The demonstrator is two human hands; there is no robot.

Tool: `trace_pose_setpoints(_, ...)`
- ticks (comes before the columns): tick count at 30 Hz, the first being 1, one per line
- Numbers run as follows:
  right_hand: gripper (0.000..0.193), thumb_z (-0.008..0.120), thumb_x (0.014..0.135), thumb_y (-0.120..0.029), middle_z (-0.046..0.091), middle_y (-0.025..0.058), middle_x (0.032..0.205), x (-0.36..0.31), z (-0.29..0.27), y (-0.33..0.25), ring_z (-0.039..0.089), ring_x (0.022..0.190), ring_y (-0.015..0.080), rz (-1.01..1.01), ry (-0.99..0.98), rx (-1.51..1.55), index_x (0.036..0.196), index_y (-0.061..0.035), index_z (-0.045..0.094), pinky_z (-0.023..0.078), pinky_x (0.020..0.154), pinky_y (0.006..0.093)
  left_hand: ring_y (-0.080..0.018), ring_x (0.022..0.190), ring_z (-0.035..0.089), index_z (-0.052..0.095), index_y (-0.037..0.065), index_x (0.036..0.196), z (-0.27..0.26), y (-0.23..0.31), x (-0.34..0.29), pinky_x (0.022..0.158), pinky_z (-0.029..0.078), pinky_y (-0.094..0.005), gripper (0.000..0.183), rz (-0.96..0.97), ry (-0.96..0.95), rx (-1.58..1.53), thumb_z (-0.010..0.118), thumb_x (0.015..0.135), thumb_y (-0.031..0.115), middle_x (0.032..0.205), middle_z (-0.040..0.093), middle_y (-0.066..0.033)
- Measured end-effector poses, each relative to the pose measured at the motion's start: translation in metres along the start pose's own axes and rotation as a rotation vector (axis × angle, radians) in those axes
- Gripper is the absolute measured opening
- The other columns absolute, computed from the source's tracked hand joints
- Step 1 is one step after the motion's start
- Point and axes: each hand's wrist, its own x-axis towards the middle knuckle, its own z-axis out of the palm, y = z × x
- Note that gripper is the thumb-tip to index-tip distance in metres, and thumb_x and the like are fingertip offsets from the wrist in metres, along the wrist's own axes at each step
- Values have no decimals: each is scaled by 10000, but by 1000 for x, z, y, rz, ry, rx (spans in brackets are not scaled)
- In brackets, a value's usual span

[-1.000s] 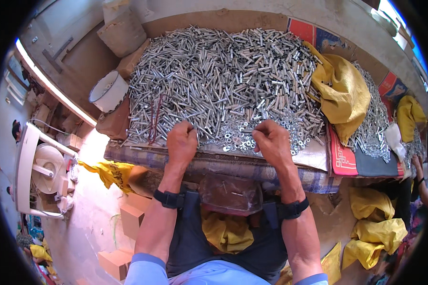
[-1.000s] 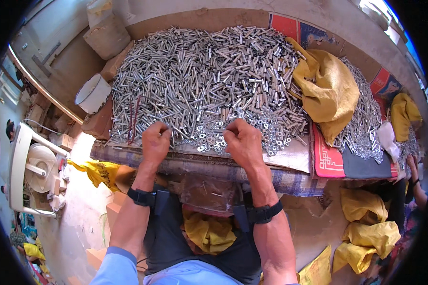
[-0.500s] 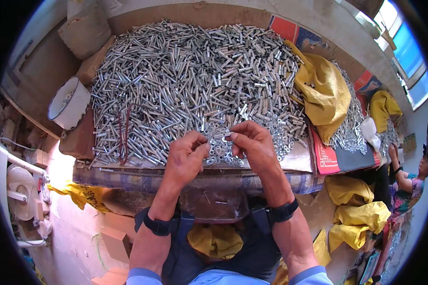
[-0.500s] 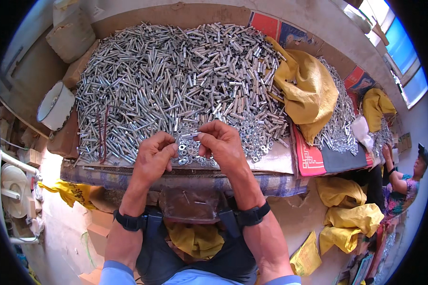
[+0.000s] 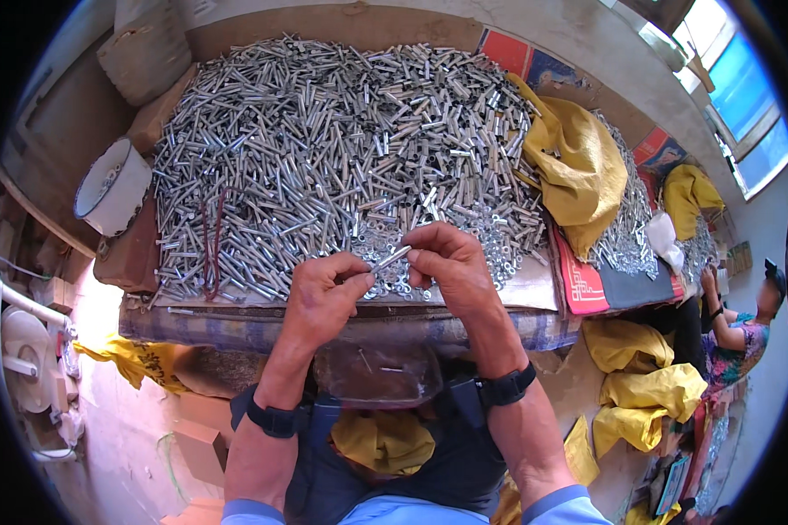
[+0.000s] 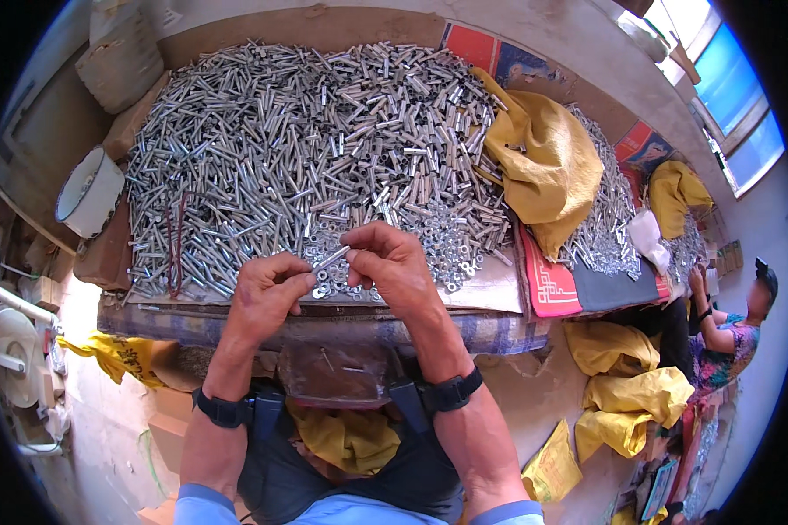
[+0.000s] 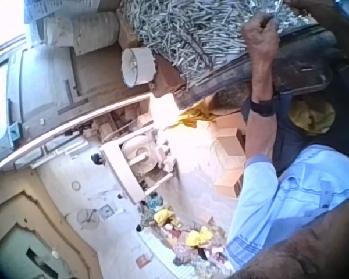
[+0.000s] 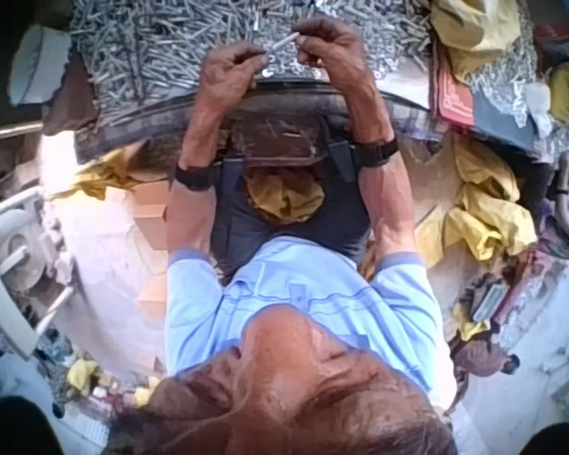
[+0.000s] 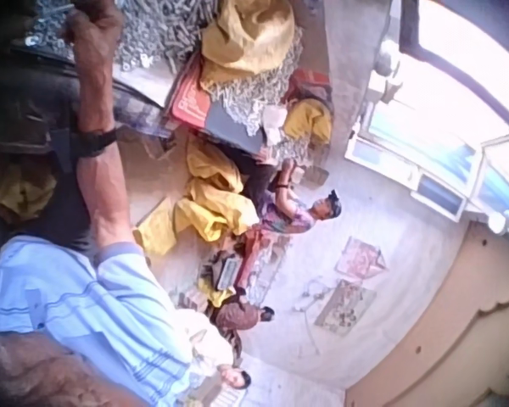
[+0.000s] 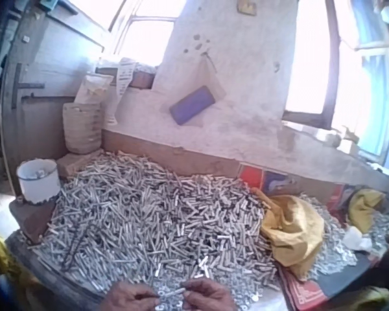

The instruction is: Manually assembling washers onto bolts and sorting metal parts into various containers and bags.

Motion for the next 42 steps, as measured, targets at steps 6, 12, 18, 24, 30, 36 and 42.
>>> trace_pose_setpoints(6,145,644,899,-1,653,33,786,0,0,-3,602,614,94,32,12,-29,1042,9,664,461,547,229,-69,516,561,712,-18,905,-2,-1,1,483,427,-247,107,31,-25,22,693,856,76,640,623,-19)
trace_pose_setpoints(12,149,653,914,-31,651,29,781,3,3,-5,598,607,89,43,16,-24,1058,4,663,453,530,228,-60,519,540,697,-18,903,-3,-2,1,481,412,-253,99,72,-43,27,677,870,73,619,590,-8)
trace_pose_setpoints(18,143,660,922,-59,690,63,815,6,4,1,597,589,93,69,16,-51,1047,9,661,449,523,225,-69,526,544,690,-23,905,-6,2,-2,487,424,-270,98,23,-47,4,666,874,67,622,590,-18)
trace_pose_setpoints(24,141,674,922,-101,693,66,806,6,6,3,597,574,88,79,4,-24,1014,5,659,441,496,225,-81,542,573,686,-37,917,-6,2,-3,490,443,-263,108,13,-63,27,667,866,56,656,614,-37)
trace_pose_setpoints(30,172,708,900,-138,662,41,762,3,28,-5,588,552,82,73,-102,-210,990,0,656,447,489,208,-112,579,636,668,-69,987,-7,0,-3,498,495,-264,167,-61,-111,-36,670,872,51,721,649,-71)
trace_pose_setpoints(36,187,728,837,-158,672,115,713,0,9,6,653,605,215,-71,51,-766,899,11,680,511,555,356,-95,573,624,583,-3,963,-20,-5,3,529,496,-228,116,-75,61,-157,606,934,107,779,660,-50)
trace_pose_setpoints(42,196,710,796,-208,674,193,786,-7,31,15,659,777,405,-184,-52,-1069,859,-29,659,512,679,476,-105,582,643,586,9,952,-22,-2,2,518,497,-233,121,-13,122,-147,598,936,128,773,668,-61)
